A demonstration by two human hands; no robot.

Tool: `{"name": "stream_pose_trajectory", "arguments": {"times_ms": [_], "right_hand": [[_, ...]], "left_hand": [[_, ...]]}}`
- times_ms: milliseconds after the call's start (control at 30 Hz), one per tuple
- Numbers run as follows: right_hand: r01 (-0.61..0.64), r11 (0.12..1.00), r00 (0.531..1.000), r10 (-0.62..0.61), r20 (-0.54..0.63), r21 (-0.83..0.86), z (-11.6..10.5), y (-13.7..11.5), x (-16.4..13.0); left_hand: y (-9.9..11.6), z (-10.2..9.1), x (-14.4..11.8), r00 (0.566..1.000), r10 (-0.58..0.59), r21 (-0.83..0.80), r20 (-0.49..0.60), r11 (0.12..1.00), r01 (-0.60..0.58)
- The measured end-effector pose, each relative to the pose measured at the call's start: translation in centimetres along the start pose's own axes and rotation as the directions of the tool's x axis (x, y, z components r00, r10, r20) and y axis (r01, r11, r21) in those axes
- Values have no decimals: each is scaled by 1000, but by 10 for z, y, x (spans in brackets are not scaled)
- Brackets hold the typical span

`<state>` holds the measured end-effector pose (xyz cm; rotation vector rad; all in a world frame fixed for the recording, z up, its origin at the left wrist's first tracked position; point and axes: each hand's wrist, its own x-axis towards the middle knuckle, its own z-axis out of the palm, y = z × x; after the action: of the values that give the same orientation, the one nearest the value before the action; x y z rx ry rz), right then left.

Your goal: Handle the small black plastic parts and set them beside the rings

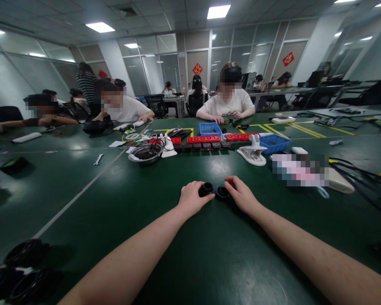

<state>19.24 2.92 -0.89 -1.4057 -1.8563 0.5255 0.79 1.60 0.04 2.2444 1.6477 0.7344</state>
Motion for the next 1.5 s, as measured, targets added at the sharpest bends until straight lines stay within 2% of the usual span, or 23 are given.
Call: {"name": "stream_pose_trajectory", "arguments": {"times_ms": [333,500,567,733,933,1067,1167,1267,1367,1500], "right_hand": [[8,1000,1000,-8,11,-13,1,3,1],[25,999,999,-24,26,-31,-2,-1,-2],[24,999,999,-23,37,-45,-2,-2,-3],[23,996,997,-17,74,-87,-2,-2,-3],[25,988,994,-8,108,-151,-4,-7,-7],[31,983,993,-9,121,-180,-6,-12,-10],[35,985,992,-14,122,-167,-7,-14,-10],[46,986,994,-29,109,-159,-7,-14,-10],[51,986,994,-35,104,-159,-6,-13,-9],[24,990,995,-10,98,-140,-5,-10,-8]], "left_hand": [[1,-11,-1,997,38,-33,60,999,-36],[5,-26,-10,980,43,64,193,996,-56],[8,-36,-15,961,47,108,271,991,-79],[18,-67,-35,880,14,256,475,954,-154],[18,-99,-67,818,-63,468,572,844,-263],[-1,-124,-81,815,-202,606,543,766,-214],[-27,-144,-87,822,-345,702,453,707,-90],[-55,-162,-90,804,-489,753,337,653,82],[-76,-175,-94,749,-614,763,249,600,239],[-92,-187,-98,694,-688,783,212,544,300]]}}
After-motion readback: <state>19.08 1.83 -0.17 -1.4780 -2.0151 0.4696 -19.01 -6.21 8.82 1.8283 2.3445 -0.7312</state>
